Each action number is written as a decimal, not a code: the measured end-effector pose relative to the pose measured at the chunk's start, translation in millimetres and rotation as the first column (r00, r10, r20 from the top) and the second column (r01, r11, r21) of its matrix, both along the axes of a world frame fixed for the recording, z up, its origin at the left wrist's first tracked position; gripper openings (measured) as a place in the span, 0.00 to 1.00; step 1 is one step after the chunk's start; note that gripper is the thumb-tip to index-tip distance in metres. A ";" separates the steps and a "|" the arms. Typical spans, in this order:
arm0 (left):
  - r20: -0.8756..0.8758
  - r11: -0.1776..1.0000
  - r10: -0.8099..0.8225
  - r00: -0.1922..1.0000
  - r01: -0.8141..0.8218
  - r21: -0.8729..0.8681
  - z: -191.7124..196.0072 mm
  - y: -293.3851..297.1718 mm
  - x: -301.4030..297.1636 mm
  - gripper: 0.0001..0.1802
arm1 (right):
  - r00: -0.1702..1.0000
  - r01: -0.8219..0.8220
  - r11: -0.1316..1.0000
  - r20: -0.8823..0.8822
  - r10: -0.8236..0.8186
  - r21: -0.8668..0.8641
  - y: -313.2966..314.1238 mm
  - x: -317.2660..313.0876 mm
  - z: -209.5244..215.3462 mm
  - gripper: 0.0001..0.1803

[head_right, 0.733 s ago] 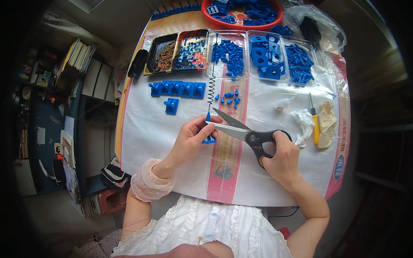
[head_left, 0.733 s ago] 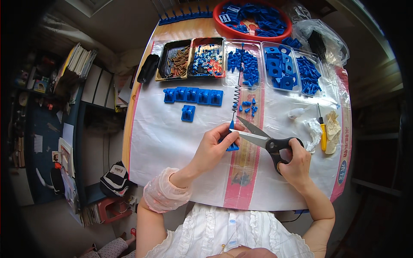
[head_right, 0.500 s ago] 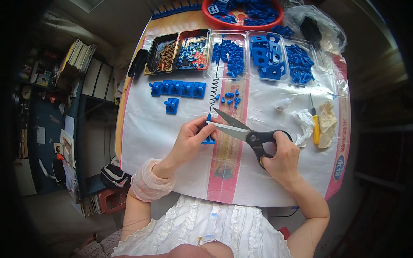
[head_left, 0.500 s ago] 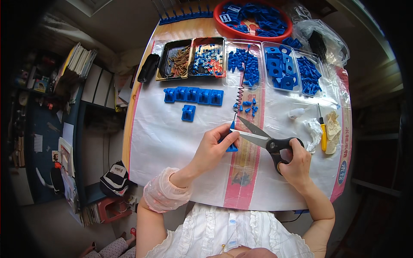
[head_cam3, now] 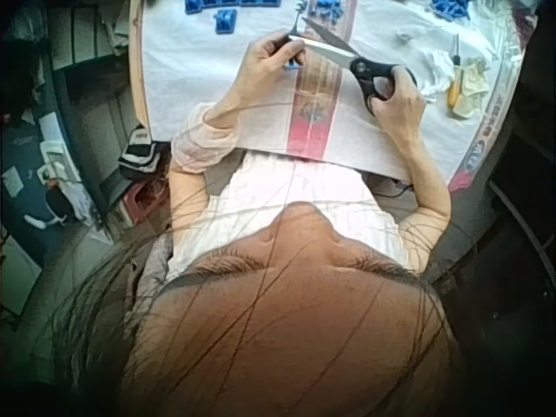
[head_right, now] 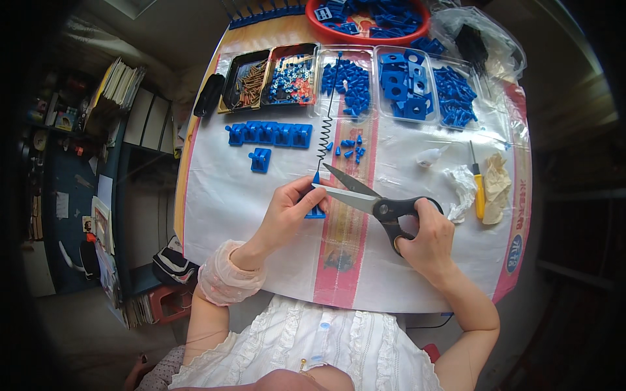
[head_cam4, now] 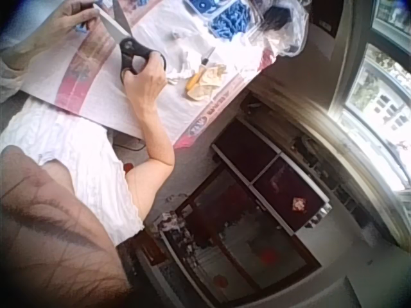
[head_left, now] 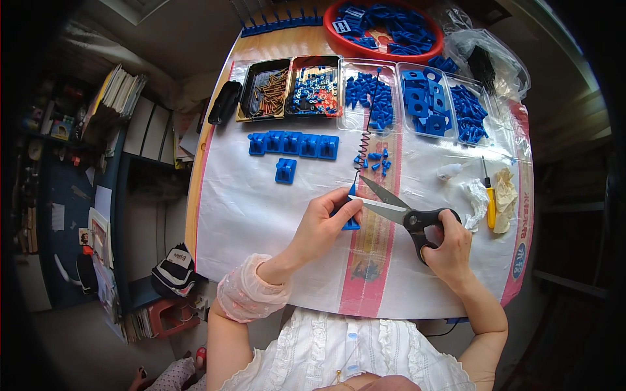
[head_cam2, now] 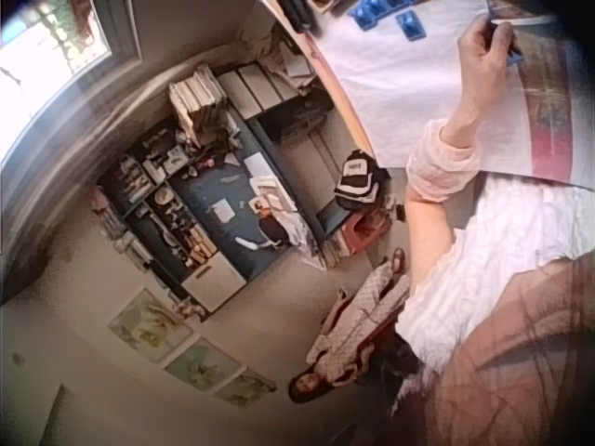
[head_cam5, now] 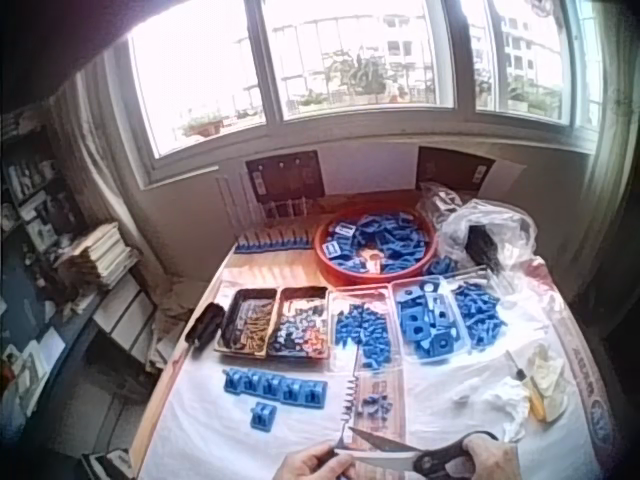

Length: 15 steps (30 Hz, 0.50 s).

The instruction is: The recorder is assembling small light fixture components by attaching metal springs and wires to blue plastic bases and using scissors to trim excess wire.

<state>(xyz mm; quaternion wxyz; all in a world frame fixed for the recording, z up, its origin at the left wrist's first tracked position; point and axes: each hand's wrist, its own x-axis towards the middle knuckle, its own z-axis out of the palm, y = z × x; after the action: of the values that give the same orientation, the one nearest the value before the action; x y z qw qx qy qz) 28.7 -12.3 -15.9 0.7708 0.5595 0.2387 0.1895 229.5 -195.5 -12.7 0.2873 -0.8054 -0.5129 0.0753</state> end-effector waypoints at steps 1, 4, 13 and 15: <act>0.001 1.000 0.003 1.000 -0.003 -0.008 0.3 -0.4 0.1 0.14 | 1.000 -0.001 1.000 0.001 0.001 0.003 0.1 -0.1 -0.3 0.22; -0.018 1.000 0.022 1.000 -0.022 0.013 3.9 -1.3 1.9 0.14 | 1.000 -0.003 1.000 0.002 0.003 0.003 -0.2 0.4 -0.8 0.22; -0.017 1.000 -0.001 1.000 0.001 -0.011 3.5 0.6 -0.2 0.14 | 1.000 -0.003 1.000 -0.009 0.003 -0.002 0.2 -0.1 0.6 0.21; -0.019 1.000 -0.001 1.000 0.001 -0.012 2.5 0.7 -0.2 0.14 | 1.000 -0.004 1.000 -0.009 0.004 -0.007 0.0 -0.1 0.9 0.22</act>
<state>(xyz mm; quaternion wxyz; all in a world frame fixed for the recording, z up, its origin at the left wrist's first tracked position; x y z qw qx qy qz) 28.5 -11.5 -13.4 0.7719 0.5568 0.2468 0.1825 229.4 -195.5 -11.7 0.2867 -0.8051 -0.5128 0.0814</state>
